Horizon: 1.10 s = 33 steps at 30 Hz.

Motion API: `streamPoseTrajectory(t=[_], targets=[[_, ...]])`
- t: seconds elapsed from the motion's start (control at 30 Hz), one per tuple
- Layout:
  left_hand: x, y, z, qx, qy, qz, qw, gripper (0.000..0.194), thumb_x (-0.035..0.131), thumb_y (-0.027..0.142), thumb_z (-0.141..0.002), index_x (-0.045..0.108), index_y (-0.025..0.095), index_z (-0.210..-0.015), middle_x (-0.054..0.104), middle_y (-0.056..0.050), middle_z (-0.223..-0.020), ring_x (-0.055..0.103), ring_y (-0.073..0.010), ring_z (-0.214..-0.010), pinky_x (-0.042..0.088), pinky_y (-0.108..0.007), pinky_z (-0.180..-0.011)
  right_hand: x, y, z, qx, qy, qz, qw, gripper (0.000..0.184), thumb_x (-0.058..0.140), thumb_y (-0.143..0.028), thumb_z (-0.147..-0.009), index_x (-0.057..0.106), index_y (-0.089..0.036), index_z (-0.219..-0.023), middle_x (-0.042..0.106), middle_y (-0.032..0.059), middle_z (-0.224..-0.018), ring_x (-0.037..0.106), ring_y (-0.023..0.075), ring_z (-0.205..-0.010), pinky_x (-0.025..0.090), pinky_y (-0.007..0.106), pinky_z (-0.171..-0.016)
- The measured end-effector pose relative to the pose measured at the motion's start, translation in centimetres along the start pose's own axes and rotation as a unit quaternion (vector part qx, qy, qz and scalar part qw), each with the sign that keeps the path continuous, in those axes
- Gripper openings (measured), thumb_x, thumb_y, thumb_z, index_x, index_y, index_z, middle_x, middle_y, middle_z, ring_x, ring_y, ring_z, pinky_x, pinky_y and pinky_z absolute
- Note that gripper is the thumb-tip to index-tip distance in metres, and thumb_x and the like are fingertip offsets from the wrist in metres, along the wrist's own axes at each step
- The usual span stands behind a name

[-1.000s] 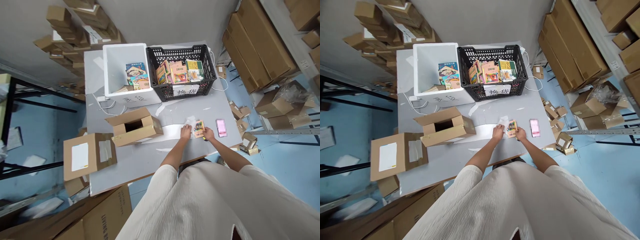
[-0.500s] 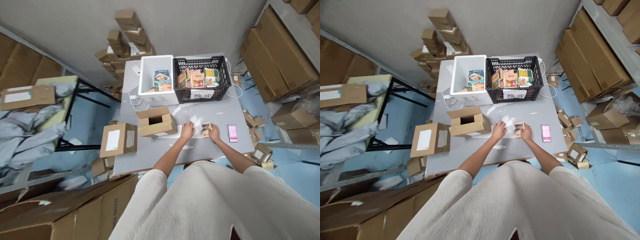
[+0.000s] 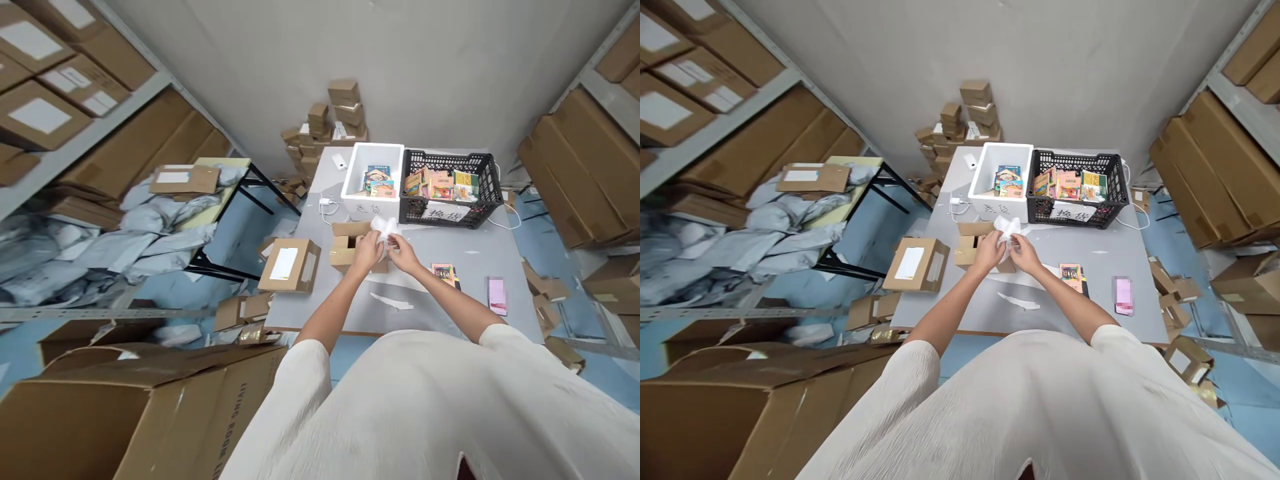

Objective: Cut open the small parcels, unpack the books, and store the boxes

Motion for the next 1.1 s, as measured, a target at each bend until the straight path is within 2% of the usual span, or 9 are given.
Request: streamPoseTrajectory(t=[0.13,0.23,0.3,0.4,0.57,0.73,0.8,0.97,1.1], targets=[[-1.8,-4.1,0.3,-0.087,-0.016,-0.02,0.996,0.031,0.049,0.027,-0.106,0.065,0.023,-0.132,0.076,-0.013,-0.125,0.069,-0.0306,-0.12,0.044,-0.042,-0.106,4.4,-1.6,-2.2,-0.01,-0.088,0.028,0.996,0.05,0.057,-0.026,-0.096,0.068,-0.023,-0.144,0.07,0.012,-0.145,0.068,0.0261,-0.128,0.054,0.045,-0.115],[-1.7,-6.6,0.4,-0.155,-0.054,-0.04,0.986,0.032,0.052,0.027,-0.104,0.065,0.023,-0.133,0.08,-0.013,-0.116,0.071,-0.0326,-0.116,0.043,-0.043,-0.104,7.1,-1.7,-2.8,0.002,-0.152,0.073,0.986,0.056,0.052,-0.017,-0.094,0.066,-0.025,-0.147,0.071,0.0091,-0.146,0.066,0.0257,-0.132,0.052,0.045,-0.116],[-1.3,-7.9,0.2,-0.179,-0.079,-0.049,0.98,0.032,0.055,0.028,-0.103,0.065,0.023,-0.133,0.081,-0.012,-0.109,0.072,-0.0331,-0.112,0.042,-0.045,-0.105,8.1,-1.3,-2.9,0.001,-0.163,0.119,0.979,0.057,0.053,-0.016,-0.093,0.066,-0.024,-0.147,0.07,0.01,-0.145,0.064,0.0267,-0.134,0.051,0.045,-0.116],[-0.4,-9.0,-0.3,-0.181,-0.094,-0.062,0.977,0.027,0.059,0.031,-0.102,0.068,0.022,-0.126,0.079,-0.013,-0.11,0.069,-0.0343,-0.12,0.04,-0.046,-0.108,8.5,-0.8,-2.6,-0.023,-0.174,0.198,0.964,0.052,0.053,-0.015,-0.092,0.068,-0.021,-0.142,0.066,0.0127,-0.145,0.059,0.0281,-0.136,0.049,0.045,-0.117],[0.2,-9.5,-0.5,-0.163,-0.075,-0.052,0.982,0.03,0.064,0.034,-0.102,0.064,0.023,-0.129,0.067,-0.015,-0.137,0.062,-0.0333,-0.127,0.043,-0.043,-0.106,8.3,-0.6,-2.3,-0.016,-0.252,0.292,0.923,0.053,0.056,-0.02,-0.095,0.068,-0.022,-0.147,0.064,0.0144,-0.153,0.054,0.0353,-0.14,0.044,0.053,-0.116],[-0.5,-9.6,1.4,-0.073,-0.043,-0.057,0.995,0.028,0.055,0.035,-0.107,0.066,0.025,-0.131,0.06,-0.016,-0.142,0.055,-0.0347,-0.134,0.04,-0.047,-0.113,8.6,-0.9,-2.9,-0.002,-0.278,0.346,0.896,0.048,0.052,-0.025,-0.1,0.07,-0.025,-0.145,0.063,0.013,-0.158,0.051,0.0404,-0.142,0.038,0.059,-0.115],[-0.5,-9.7,2.4,-0.036,-0.065,-0.06,0.995,0.031,0.053,0.032,-0.106,0.067,0.026,-0.133,0.061,-0.015,-0.14,0.055,-0.0346,-0.134,0.039,-0.047,-0.114,8.7,-1.0,-3.1,0.0,-0.278,0.357,0.892,0.047,0.051,-0.023,-0.1,0.071,-0.025,-0.142,0.066,0.0132,-0.154,0.053,0.0402,-0.139,0.038,0.058,-0.113],[-0.1,-10.1,3.3,0.018,-0.169,-0.067,0.983,0.044,0.062,0.028,-0.096,0.063,0.025,-0.14,0.067,-0.015,-0.141,0.057,-0.036,-0.137,0.036,-0.048,-0.115,8.5,-1.0,-3.1,0.014,-0.282,0.359,0.889,0.042,0.051,-0.022,-0.097,0.073,-0.022,-0.133,0.075,0.0144,-0.136,0.058,0.0378,-0.132,0.04,0.053,-0.11],[0.2,-10.3,2.1,-0.031,-0.193,-0.066,0.978,0.035,0.05,0.02,-0.103,0.063,0.02,-0.136,0.075,-0.016,-0.126,0.064,-0.0333,-0.128,0.035,-0.048,-0.112,7.9,-1.0,-2.5,0.001,-0.234,0.333,0.913,0.047,0.05,-0.019,-0.097,0.069,-0.022,-0.14,0.068,0.0148,-0.145,0.058,0.0342,-0.134,0.042,0.049,-0.112]])
Point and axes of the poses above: each hand's wrist, its own z-axis away from the middle knuckle, its own x-axis out of the palm, y = z × x, the point moved 2 cm from there along -z, towards the middle knuckle
